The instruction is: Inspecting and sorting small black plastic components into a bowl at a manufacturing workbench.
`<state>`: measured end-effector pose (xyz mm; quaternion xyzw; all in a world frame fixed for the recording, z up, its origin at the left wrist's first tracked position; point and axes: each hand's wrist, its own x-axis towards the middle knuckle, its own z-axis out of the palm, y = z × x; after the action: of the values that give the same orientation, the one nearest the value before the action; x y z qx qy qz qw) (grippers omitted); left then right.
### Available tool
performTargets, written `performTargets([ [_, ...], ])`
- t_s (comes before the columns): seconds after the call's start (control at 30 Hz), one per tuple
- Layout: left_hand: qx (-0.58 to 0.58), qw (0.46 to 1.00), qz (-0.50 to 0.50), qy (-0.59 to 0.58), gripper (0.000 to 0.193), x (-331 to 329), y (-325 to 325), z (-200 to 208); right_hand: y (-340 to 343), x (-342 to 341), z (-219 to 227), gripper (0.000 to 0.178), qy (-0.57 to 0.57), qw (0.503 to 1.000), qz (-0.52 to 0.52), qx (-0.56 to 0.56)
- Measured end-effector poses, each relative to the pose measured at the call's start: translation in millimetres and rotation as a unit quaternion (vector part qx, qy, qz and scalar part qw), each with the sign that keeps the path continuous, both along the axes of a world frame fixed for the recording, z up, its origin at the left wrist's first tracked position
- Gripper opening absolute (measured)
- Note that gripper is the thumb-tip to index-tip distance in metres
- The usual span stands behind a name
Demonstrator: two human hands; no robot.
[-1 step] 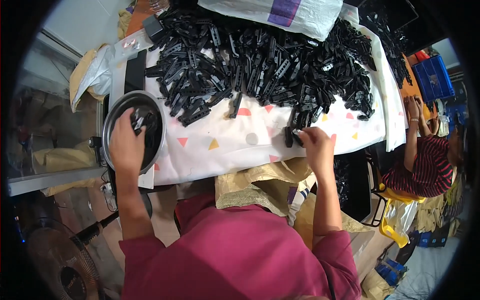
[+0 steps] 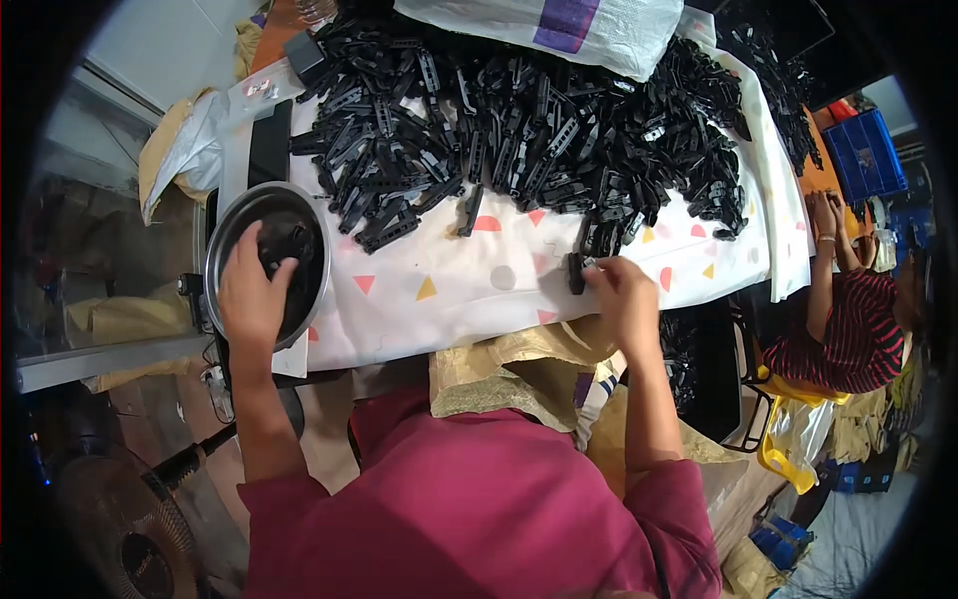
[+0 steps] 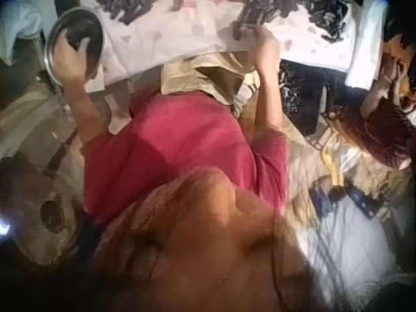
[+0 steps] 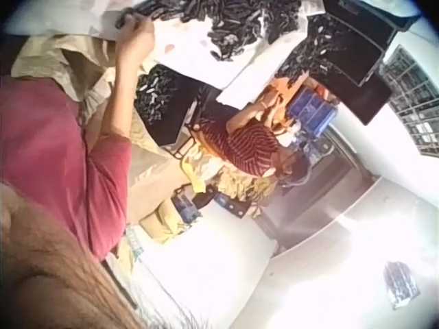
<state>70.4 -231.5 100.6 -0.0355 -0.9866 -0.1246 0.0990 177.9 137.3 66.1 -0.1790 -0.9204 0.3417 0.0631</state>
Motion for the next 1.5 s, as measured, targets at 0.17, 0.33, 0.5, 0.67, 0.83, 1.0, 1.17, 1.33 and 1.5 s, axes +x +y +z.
performTargets([
  [0.17, 0.054, 0.963, -0.225, 0.14, 0.03, -1.1, 63.5, -7.4, -19.0, -13.4, -24.3, 0.033, -0.048, 0.98, 0.052, 0.184],
  [0.33, 0.113, 0.956, -0.272, -0.002, 0.013, -11.1, 161.7, -50.7, -30.0, -23.1, -16.7, 0.034, 0.04, 0.997, 0.058, -0.008],
  [0.5, 0.146, 0.94, -0.297, -0.089, 0.01, -33.8, 160.4, -71.4, -21.4, -12.6, -12.6, 0.023, 0.048, 0.944, 0.004, -0.326],
  [0.67, 0.635, 0.584, -0.189, -0.469, 0.02, -23.5, 153.2, -43.3, -29.1, -11.4, 6.7, 0.016, 0.117, 0.864, 0.072, -0.484],
  [0.83, 0.677, 0.471, -0.252, -0.507, 0.02, -5.5, 155.0, -22.6, -38.5, -14.0, 26.1, 0.018, 0.25, 0.903, 0.213, -0.279],
  [1.0, 0.554, 0.659, -0.285, -0.421, 0.025, 0.6, 154.7, 5.3, -49.5, -10.7, 37.9, 0.02, 0.308, 0.925, 0.194, -0.113],
  [1.17, 0.388, 0.787, -0.465, -0.12, 0.034, 3.0, 148.6, 10.5, -51.4, -9.7, 38.8, 0.024, 0.338, 0.917, 0.209, -0.03],
  [1.33, 0.265, 0.835, -0.475, -0.085, 0.035, 11.7, 143.8, 6.7, -63.2, -9.0, 43.4, 0.034, 0.314, 0.939, 0.134, -0.049],
  [1.5, 0.244, 0.826, -0.495, -0.114, 0.035, 13.5, 139.9, -20.0, -52.1, 3.3, 20.2, 0.038, 0.094, 0.978, 0.172, -0.078],
])
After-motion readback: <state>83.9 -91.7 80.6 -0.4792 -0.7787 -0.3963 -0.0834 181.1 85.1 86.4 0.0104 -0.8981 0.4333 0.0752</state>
